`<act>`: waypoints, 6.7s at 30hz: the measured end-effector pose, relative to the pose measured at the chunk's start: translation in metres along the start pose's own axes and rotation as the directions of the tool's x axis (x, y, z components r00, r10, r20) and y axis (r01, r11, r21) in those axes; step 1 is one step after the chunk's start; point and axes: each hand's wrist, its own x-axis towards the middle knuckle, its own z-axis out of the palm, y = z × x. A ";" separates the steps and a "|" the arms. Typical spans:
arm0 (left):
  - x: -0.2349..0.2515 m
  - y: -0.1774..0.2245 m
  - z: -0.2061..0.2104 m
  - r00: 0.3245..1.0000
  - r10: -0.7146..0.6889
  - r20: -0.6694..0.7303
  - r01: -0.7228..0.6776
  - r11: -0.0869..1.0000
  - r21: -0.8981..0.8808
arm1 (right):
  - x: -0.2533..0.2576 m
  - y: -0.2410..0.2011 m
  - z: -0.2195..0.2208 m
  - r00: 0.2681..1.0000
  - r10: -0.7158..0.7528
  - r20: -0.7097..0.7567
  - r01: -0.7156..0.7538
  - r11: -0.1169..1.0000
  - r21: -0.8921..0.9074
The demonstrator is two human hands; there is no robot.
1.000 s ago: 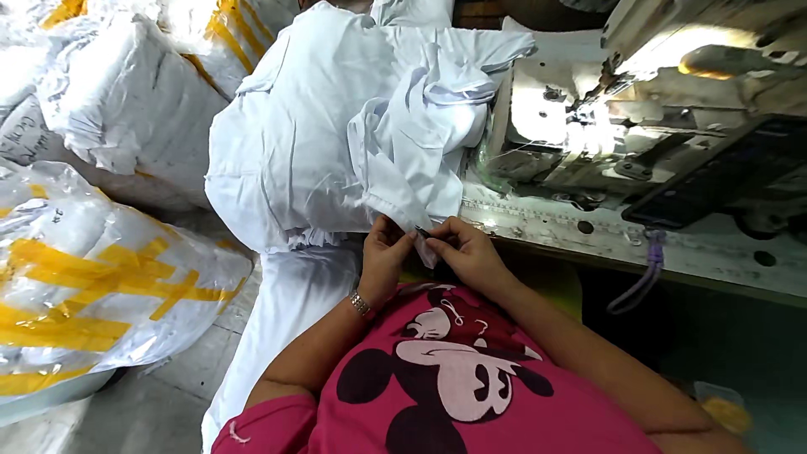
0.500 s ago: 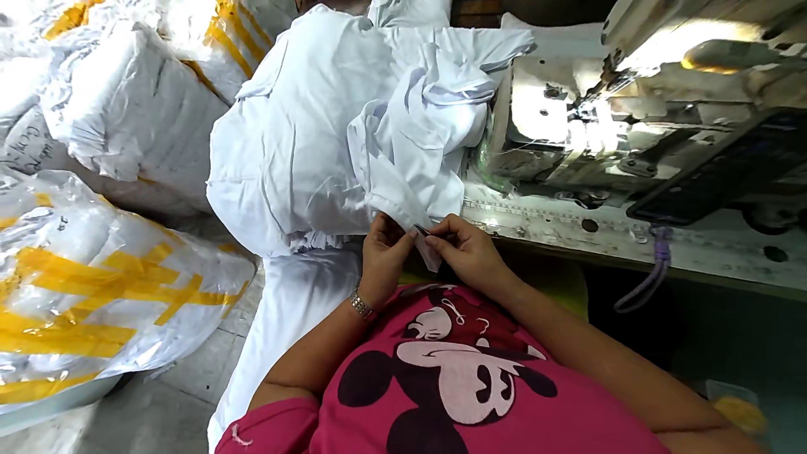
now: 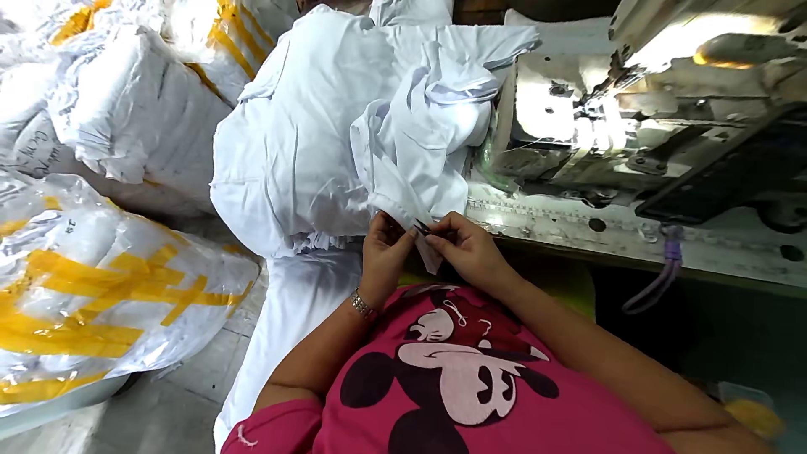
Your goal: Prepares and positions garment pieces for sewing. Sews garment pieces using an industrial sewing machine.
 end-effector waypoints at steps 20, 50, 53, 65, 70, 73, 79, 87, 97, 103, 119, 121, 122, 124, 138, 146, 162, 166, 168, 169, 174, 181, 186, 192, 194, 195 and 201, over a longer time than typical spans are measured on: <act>0.002 0.005 0.002 1.000 -0.006 -0.002 0.006 0.999 0.035 | 0.008 -0.005 0.004 0.999 -0.031 -0.026 0.031 1.000 -0.002; 0.009 0.009 -0.005 0.999 0.040 -0.007 -0.040 0.999 -0.005 | 0.024 -0.020 0.015 1.000 -0.001 -0.018 0.002 0.998 0.063; 0.010 0.008 -0.007 0.999 0.041 0.013 -0.042 0.999 0.023 | 0.026 -0.020 0.015 1.000 -0.014 -0.024 0.015 0.999 0.036; 0.016 0.012 -0.006 0.997 0.037 -0.073 -0.039 0.999 -0.016 | 0.031 -0.023 0.020 0.999 0.000 -0.033 0.002 0.997 0.078; 0.018 0.008 -0.008 0.997 0.048 -0.064 -0.050 0.998 -0.041 | 0.031 -0.024 0.020 0.998 0.065 -0.020 -0.064 0.995 0.076; 0.020 0.010 -0.009 0.994 0.069 -0.086 -0.071 0.997 -0.015 | 0.031 -0.023 0.020 0.997 0.079 -0.002 -0.079 0.994 0.075; 0.021 0.014 -0.009 0.997 0.052 -0.051 -0.052 0.999 0.002 | 0.040 -0.025 0.018 1.000 0.016 0.002 -0.016 0.998 0.067; 0.029 0.022 -0.019 0.987 0.084 -0.136 -0.075 0.994 0.076 | 0.044 -0.021 0.020 1.000 0.023 0.012 -0.024 0.996 0.081; 0.030 0.025 -0.014 0.994 0.000 -0.113 -0.010 0.996 -0.092 | 0.047 -0.026 0.025 0.998 -0.045 -0.033 0.048 0.994 0.098; 0.030 0.025 -0.013 0.995 0.000 -0.097 -0.011 0.994 -0.111 | 0.048 -0.027 0.023 0.998 -0.058 -0.020 0.059 0.995 0.083; 0.023 0.033 -0.003 0.996 -0.014 -0.087 0.014 1.000 -0.004 | 0.045 -0.028 0.021 0.996 -0.068 -0.061 0.072 0.995 0.066; 0.026 0.020 -0.012 0.998 0.031 -0.046 -0.032 0.999 -0.041 | 0.043 -0.026 0.021 0.993 -0.089 -0.078 0.093 0.994 0.060; 0.027 0.019 -0.012 0.998 0.033 -0.045 -0.035 0.998 -0.043 | 0.042 -0.025 0.021 0.991 -0.097 -0.088 0.102 0.993 0.056; 0.027 0.019 -0.010 0.999 0.026 -0.048 -0.028 0.999 -0.039 | 0.040 -0.024 0.020 0.989 -0.105 -0.106 0.110 0.993 0.042; 0.030 0.040 -0.024 1.000 -0.016 -0.013 0.018 0.974 0.224 | 0.033 0.002 -0.007 0.925 -0.145 -0.352 0.161 0.987 0.016; 0.048 0.071 -0.037 0.982 0.148 0.120 -0.179 0.931 0.319 | 0.023 0.002 -0.013 0.964 -0.218 -0.155 0.194 0.968 -0.157; 0.133 0.086 -0.016 0.792 0.384 0.474 -0.604 0.386 0.697 | 0.023 0.006 -0.029 0.919 -0.231 -0.319 0.132 0.944 -0.303; 0.150 0.072 -0.001 0.798 0.313 0.516 -0.602 0.467 0.648 | 0.020 0.014 0.006 0.890 -0.450 0.078 0.421 0.740 -0.525; 0.157 0.067 0.005 0.797 0.289 0.531 -0.601 0.476 0.642 | 0.029 0.014 0.011 0.895 -0.349 0.278 0.445 0.639 -0.627; 0.160 0.066 0.007 0.799 0.274 0.535 -0.595 0.487 0.640 | 0.033 0.014 0.010 0.903 -0.296 0.311 0.429 0.618 -0.658; 0.177 0.061 -0.006 0.858 0.234 0.458 -0.499 0.592 0.632 | 0.039 0.015 -0.021 0.919 -0.393 0.037 0.352 0.772 -0.528; 0.149 0.018 -0.032 0.987 0.013 0.162 -0.113 0.773 0.624 | 0.051 0.036 -0.059 0.879 0.011 -0.477 -0.053 0.996 -0.075; 0.148 0.006 -0.042 0.985 0.063 0.162 -0.149 0.787 0.598 | 0.052 0.041 -0.057 0.875 0.008 -0.484 -0.025 0.999 -0.027; 0.151 0.005 -0.041 0.983 0.098 0.157 -0.175 0.768 0.616 | 0.049 0.049 -0.059 0.883 -0.032 -0.468 0.048 0.999 0.023; 0.151 0.005 -0.040 0.980 0.098 0.173 -0.184 0.776 0.603 | 0.049 0.050 -0.060 0.887 -0.038 -0.460 0.051 0.999 0.016; 0.151 0.004 -0.040 0.980 0.087 0.178 -0.177 0.786 0.593 | 0.049 0.051 -0.060 0.887 -0.045 -0.459 0.051 0.999 0.000; 0.143 0.029 -0.036 0.988 -0.004 0.157 -0.089 0.811 0.578 | 0.055 0.036 -0.073 0.949 0.013 -0.315 -0.022 0.999 -0.026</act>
